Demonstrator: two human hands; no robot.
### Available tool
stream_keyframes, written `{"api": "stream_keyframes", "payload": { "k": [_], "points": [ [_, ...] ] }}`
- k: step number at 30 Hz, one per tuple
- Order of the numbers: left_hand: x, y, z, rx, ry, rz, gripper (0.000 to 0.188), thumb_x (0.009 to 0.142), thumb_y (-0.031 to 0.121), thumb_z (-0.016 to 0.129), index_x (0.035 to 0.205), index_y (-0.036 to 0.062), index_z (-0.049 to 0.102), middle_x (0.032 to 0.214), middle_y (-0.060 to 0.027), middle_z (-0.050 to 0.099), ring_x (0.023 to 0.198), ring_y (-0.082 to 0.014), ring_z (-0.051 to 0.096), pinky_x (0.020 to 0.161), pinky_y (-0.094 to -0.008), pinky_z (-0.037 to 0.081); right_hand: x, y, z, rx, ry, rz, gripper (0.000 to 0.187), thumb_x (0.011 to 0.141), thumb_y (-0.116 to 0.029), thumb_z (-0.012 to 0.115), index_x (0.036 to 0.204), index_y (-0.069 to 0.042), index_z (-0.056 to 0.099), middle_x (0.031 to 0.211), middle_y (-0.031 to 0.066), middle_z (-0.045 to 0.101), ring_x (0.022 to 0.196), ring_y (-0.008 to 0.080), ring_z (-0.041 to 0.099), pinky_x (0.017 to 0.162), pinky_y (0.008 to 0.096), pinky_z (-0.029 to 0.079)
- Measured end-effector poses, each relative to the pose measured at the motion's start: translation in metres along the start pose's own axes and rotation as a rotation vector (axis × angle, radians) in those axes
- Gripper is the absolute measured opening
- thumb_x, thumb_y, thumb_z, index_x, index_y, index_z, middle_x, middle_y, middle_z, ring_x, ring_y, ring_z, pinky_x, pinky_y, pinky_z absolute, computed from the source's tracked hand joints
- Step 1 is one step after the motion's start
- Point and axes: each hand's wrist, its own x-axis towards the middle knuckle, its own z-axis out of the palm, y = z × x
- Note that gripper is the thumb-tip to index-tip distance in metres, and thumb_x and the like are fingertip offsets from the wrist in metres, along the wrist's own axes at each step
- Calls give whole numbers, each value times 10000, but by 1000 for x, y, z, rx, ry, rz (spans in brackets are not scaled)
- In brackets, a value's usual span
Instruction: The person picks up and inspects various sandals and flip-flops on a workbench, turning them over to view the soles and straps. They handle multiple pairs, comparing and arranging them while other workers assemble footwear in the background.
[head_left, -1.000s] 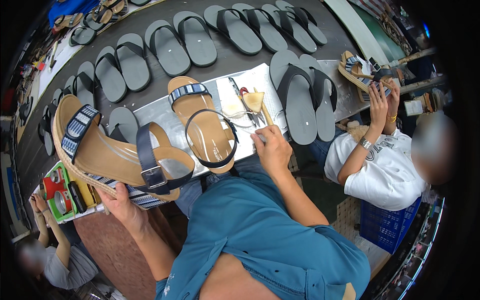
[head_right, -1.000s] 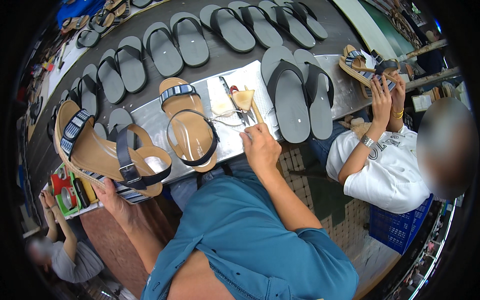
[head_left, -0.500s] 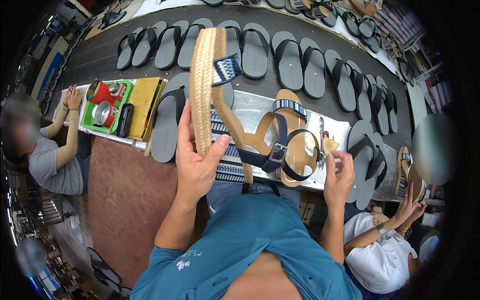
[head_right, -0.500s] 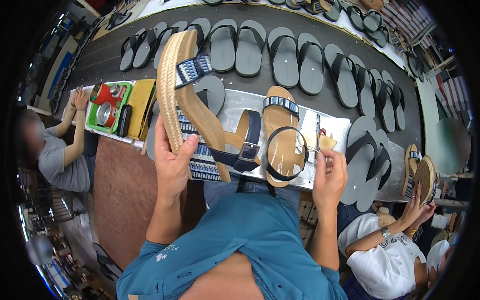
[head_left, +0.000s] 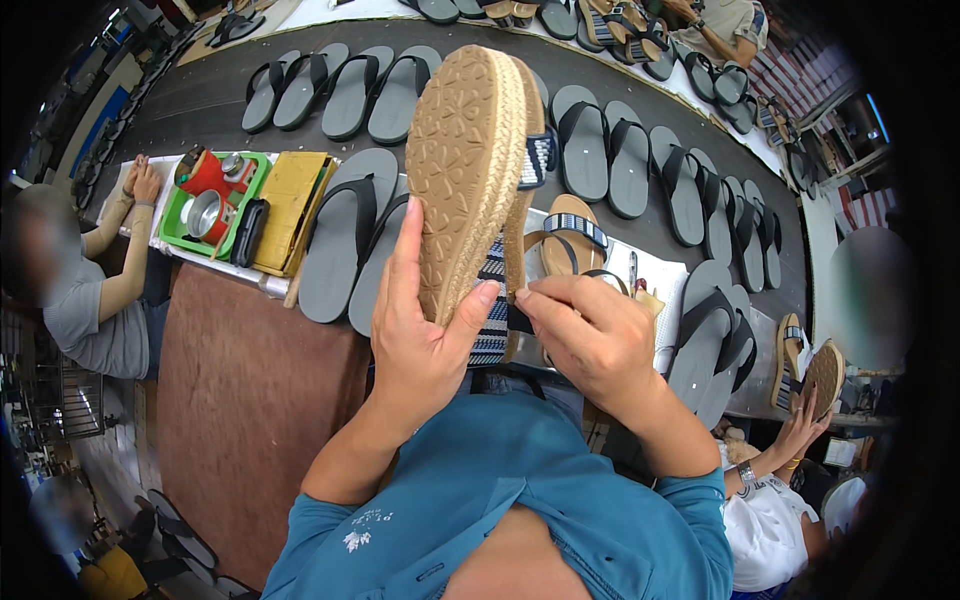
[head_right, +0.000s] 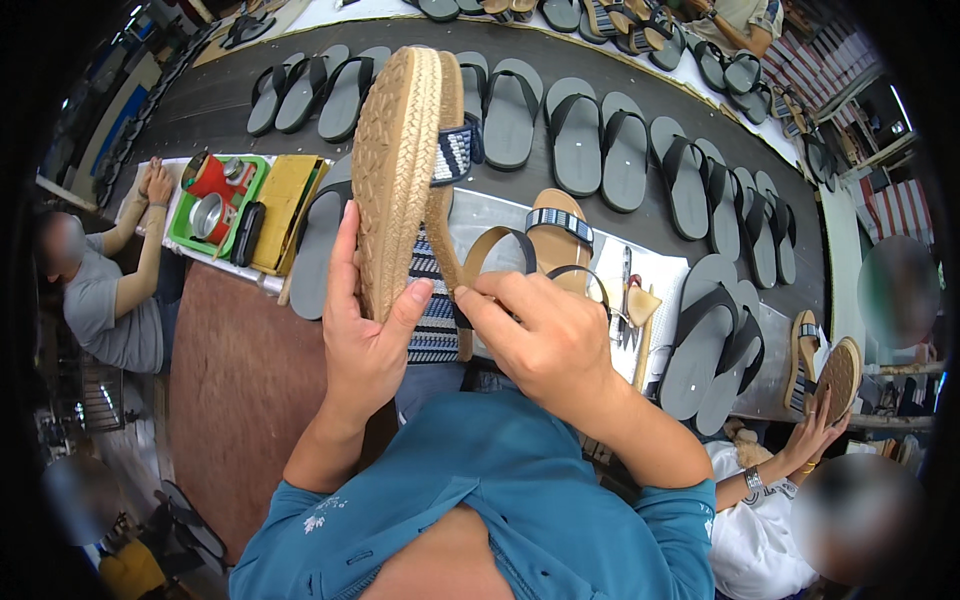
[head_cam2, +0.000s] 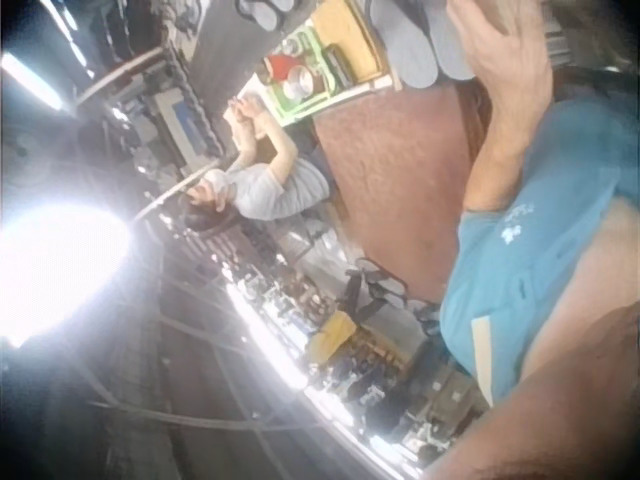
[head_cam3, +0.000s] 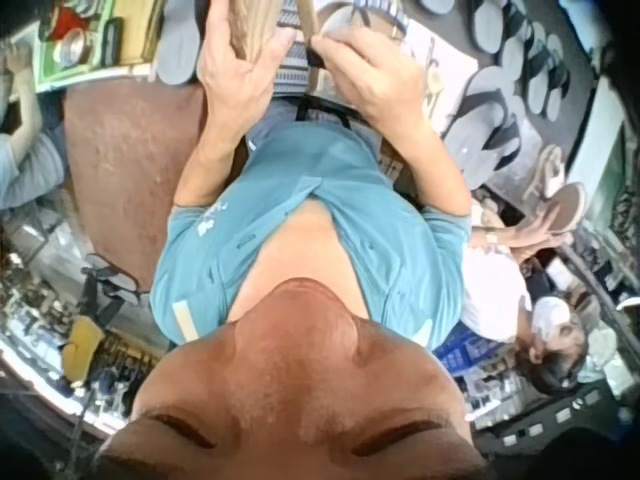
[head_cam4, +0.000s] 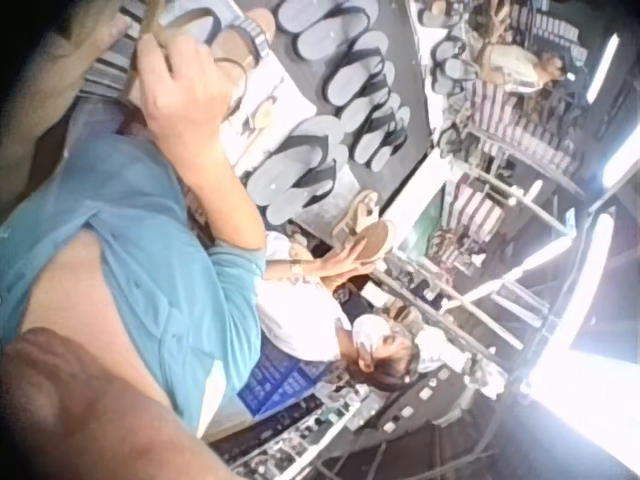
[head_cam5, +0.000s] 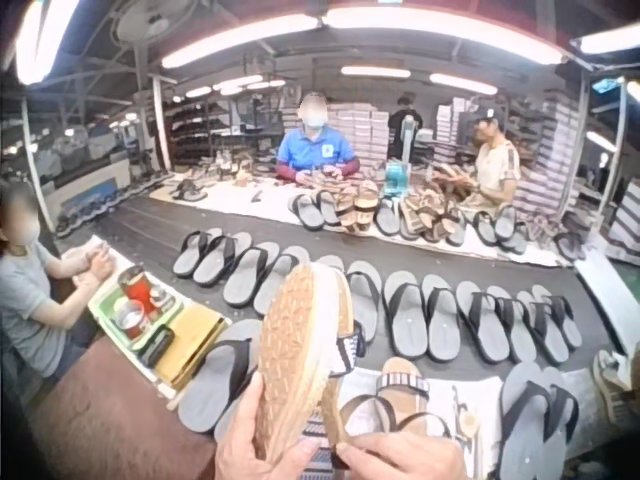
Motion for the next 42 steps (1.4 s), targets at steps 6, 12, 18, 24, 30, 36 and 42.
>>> {"api": "stream_keyframes", "payload": {
  "k": [6,12,18,24,30,36,42],
  "points": [
    [5,-6,4,-77,-2,-67,772,895,169,702,1479,-77,260,1356,-232,495,1226,-267,533,1010,-353,434,0,-6,-10,-108,-97,-17,299,701,-66,686,998,-38,698,1023,62,667,783,193,630,586,291,505],
    [6,-8,9,-117,-22,-107,764,909,166,687,1476,-93,245,1386,-237,473,1244,-260,518,1023,-348,420,4,4,-11,124,81,229,220,752,-85,775,943,-22,688,873,77,693,762,238,651,638,330,509],
    [7,-5,11,-70,-63,-93,765,905,154,691,1482,-73,243,1303,-211,545,1182,-231,560,985,-327,444,8,-2,9,421,55,616,192,793,-129,773,941,-29,703,738,75,675,626,182,646,596,299,495],
    [5,-44,17,-433,-59,-229,550,959,150,624,1392,9,316,1070,-83,614,1001,-118,611,831,-255,508,-9,22,-18,518,240,704,186,896,-91,680,1063,-9,674,986,70,675,825,103,621,667,234,499],
    [-19,-119,20,-1276,-180,-733,483,1063,391,332,1403,60,422,1341,-117,554,1176,-239,591,969,-399,515,-113,47,-70,761,0,1087,611,881,-71,696,1425,-6,428,1344,162,504,1128,183,552,841,287,529],
    [-25,-156,56,-794,38,-831,374,1015,189,505,1331,-11,501,1194,-130,634,1023,-185,651,888,-356,548,-156,34,21,932,-144,1350,503,936,-156,660,1335,58,440,1191,94,604,1104,169,563,906,293,487],
    [-19,-134,36,-582,242,-591,354,1026,152,499,1344,-1,490,1274,-118,572,1176,-148,535,990,-278,426,-142,36,58,962,288,1445,394,994,-339,540,1106,22,649,949,60,668,874,111,599,772,265,475]
  ]
}}
